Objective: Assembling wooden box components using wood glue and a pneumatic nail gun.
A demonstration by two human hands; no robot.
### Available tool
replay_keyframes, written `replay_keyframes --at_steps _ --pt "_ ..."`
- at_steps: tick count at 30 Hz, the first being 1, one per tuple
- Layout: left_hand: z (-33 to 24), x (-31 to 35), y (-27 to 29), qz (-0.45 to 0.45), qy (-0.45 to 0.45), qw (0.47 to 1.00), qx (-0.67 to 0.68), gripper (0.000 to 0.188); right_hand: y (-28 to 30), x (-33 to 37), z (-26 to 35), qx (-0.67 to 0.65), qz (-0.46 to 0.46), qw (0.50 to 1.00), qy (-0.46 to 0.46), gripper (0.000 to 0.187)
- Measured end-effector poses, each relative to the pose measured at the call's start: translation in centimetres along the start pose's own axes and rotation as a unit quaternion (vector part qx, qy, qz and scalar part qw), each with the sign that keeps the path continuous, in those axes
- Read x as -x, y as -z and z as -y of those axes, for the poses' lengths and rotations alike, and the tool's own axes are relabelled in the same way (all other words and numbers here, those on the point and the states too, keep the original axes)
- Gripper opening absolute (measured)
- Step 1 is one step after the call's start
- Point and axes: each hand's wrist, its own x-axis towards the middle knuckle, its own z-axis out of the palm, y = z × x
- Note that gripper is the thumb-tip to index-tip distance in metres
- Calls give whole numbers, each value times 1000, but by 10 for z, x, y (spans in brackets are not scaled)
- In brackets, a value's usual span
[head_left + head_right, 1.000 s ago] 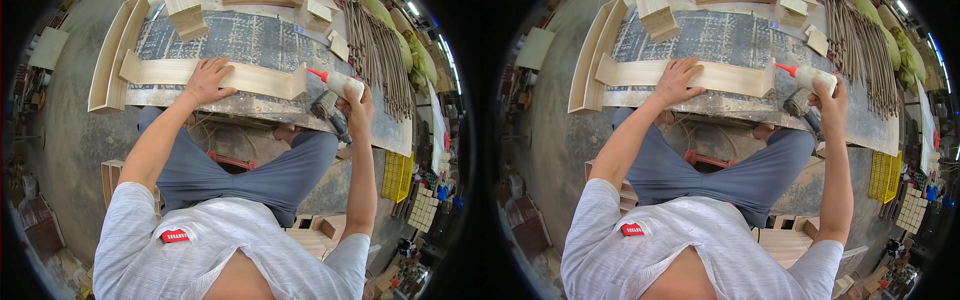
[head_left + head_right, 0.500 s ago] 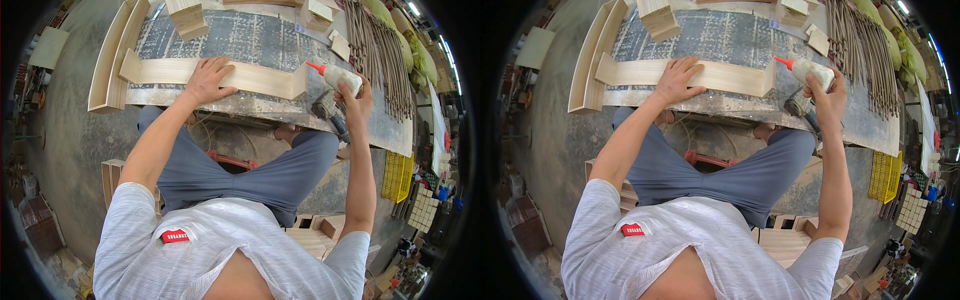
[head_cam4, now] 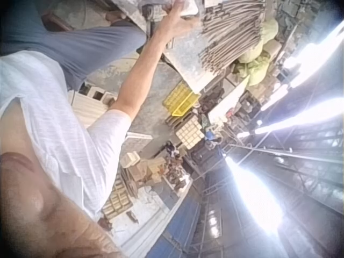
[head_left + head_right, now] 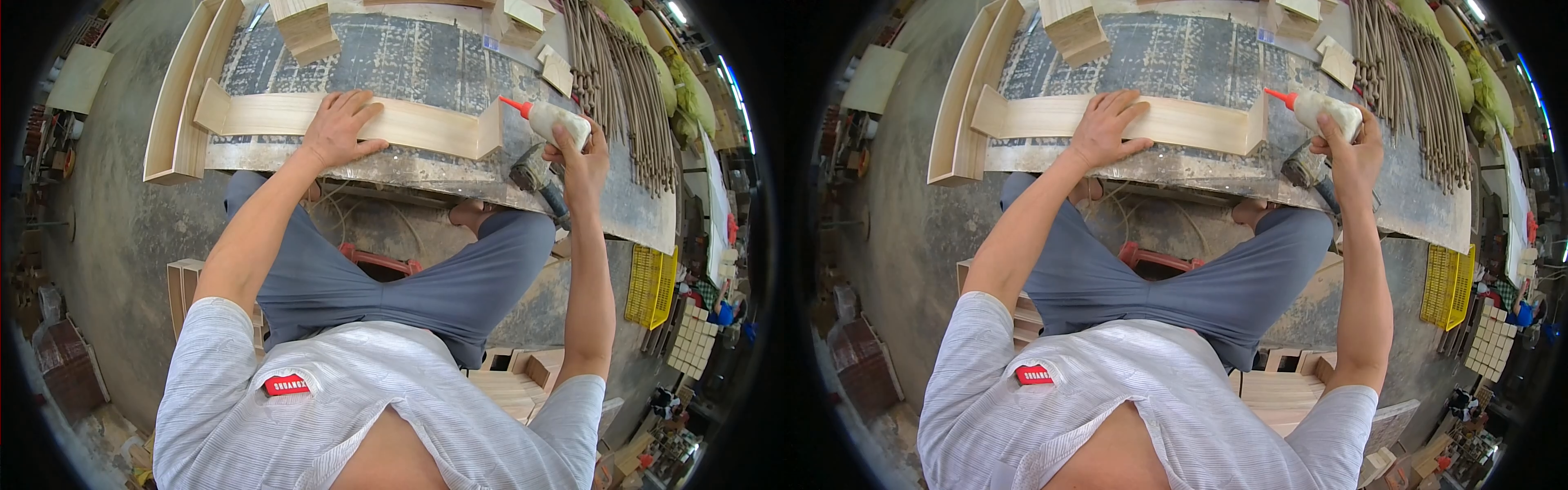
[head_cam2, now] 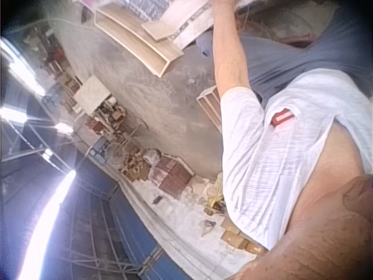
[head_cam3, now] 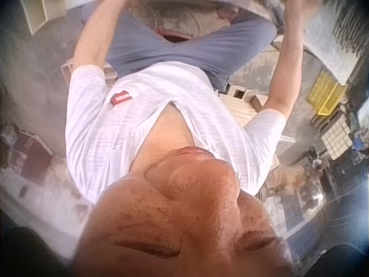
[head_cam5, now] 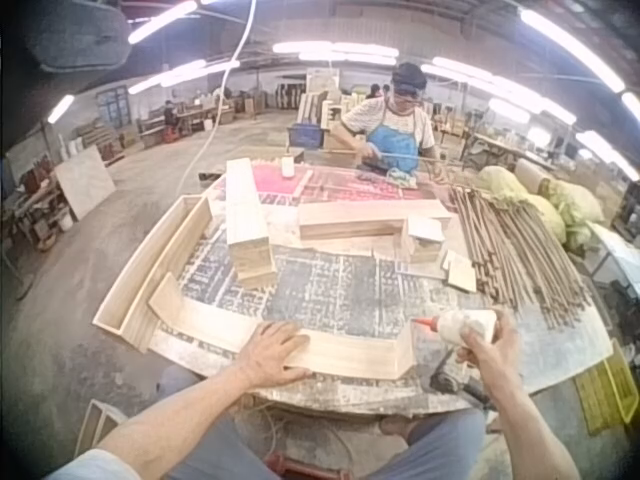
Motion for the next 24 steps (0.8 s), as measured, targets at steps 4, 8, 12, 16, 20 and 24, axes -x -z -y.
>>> replay_keyframes --at_steps 4,8,12,16,20,24 --pt "-1 0 0 2 2 1000 3 73 0 0 -1 -8 -2 1000 -5 63" --pt "0 1 0 0 -1 1000 0 73 -1 -2 -3 -17 -2 1000 -12 61" --pt "0 0 -1 3 1 1000 -5 73 -1 -1 -2 -19 -3 1000 -13 61" --pt "0 0 -2 2 2 1000 -5 73 1 -1 -3 -25 1 1000 -14 59" --pt "0 -1 -1 3 0 1000 -8 73 4 1 -3 -32 4 999 -23 59" --pt "0 0 -2 5 4 1000 -6 74 6 1 -3 -23 8 999 -25 59"
